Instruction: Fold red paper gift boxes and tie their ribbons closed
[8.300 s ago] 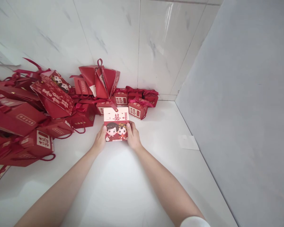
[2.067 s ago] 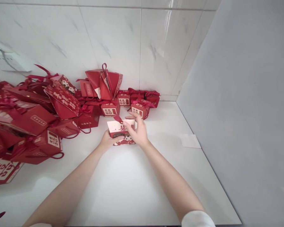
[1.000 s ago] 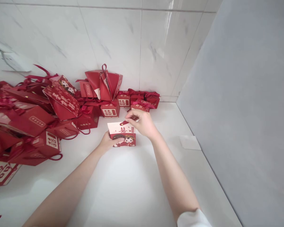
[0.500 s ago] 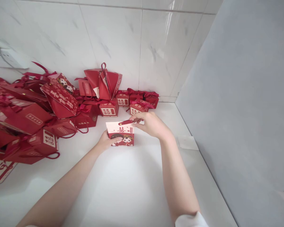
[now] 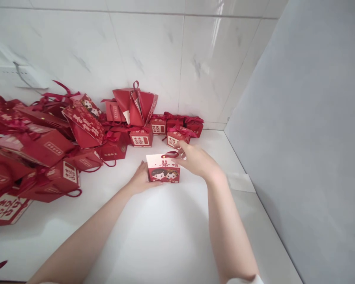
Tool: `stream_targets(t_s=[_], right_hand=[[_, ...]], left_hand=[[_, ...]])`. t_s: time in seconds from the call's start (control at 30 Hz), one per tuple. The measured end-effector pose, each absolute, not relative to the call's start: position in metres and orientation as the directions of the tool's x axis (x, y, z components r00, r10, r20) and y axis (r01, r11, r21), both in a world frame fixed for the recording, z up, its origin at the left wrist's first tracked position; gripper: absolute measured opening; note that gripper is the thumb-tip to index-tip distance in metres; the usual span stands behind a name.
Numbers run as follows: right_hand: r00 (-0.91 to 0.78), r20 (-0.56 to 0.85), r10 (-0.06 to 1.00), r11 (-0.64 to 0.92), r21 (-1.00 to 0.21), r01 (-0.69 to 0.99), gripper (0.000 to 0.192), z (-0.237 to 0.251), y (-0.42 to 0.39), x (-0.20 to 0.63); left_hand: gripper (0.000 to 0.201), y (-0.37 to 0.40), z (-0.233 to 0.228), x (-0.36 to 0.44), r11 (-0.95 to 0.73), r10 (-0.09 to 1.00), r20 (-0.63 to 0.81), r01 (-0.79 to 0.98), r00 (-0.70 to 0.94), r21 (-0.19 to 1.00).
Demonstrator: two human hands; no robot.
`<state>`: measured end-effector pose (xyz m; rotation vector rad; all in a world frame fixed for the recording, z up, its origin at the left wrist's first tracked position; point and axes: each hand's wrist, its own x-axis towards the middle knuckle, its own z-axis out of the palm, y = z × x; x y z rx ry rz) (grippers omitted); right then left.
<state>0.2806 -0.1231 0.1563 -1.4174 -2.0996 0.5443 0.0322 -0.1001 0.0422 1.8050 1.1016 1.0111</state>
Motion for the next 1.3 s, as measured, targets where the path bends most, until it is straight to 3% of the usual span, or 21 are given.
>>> stream_targets(t_s=[0.1,0.17,0.37,0.57,0.9,1.0,1.1,1.3], right_hand=[[-0.292,0.257,0.921,0.389,-0.584,0.713,0.018,0.165,-0.130,0.282],[-0.270,0.299,0.915,0.398,-0.572,0.717,0.017,0.173,-0.135,0.283],[-0.257,0.419,0.871,0.469,-0.551,0.690,0.015,0.192,-0.153,0.285],[-0.255,0.437,0.863,0.494,-0.616,0.614,0.018,0.195,-0.157,0.273],[-0.117,0.404,0.907,0.409,-0.783,0.468,0.021,0.191,-0.147,0.266],[-0.083,0.416,0.905,0.404,-0.784,0.471,0.025,0.191,-0.143,0.270],[-0.206,0.417,0.885,0.462,-0.736,0.495,0.026,0.186,-0.138,0.270],[-0.417,0.209,0.884,0.420,-0.746,0.517,0.017,0.185,-0.142,0.263]], left_hand=[[0.064,-0.102,0.039,0.029,-0.317,0.914,0.205,0.299,0.351,0.900],[0.060,-0.101,0.034,0.026,-0.238,0.950,0.182,0.211,0.253,0.948],[0.053,-0.088,0.028,0.018,-0.110,0.992,0.091,-0.272,-0.085,0.956],[0.058,-0.086,0.035,0.013,-0.042,0.994,-0.006,-0.436,-0.109,0.899],[0.046,-0.095,0.026,0.004,-0.020,1.000,0.018,-0.432,-0.009,0.902],[0.045,-0.104,0.027,-0.001,0.020,0.998,0.010,-0.425,0.067,0.905],[0.043,-0.114,0.032,-0.004,0.075,0.987,-0.007,-0.420,0.162,0.904],[0.039,-0.118,0.037,-0.004,0.213,0.942,-0.050,-0.478,0.331,0.852]])
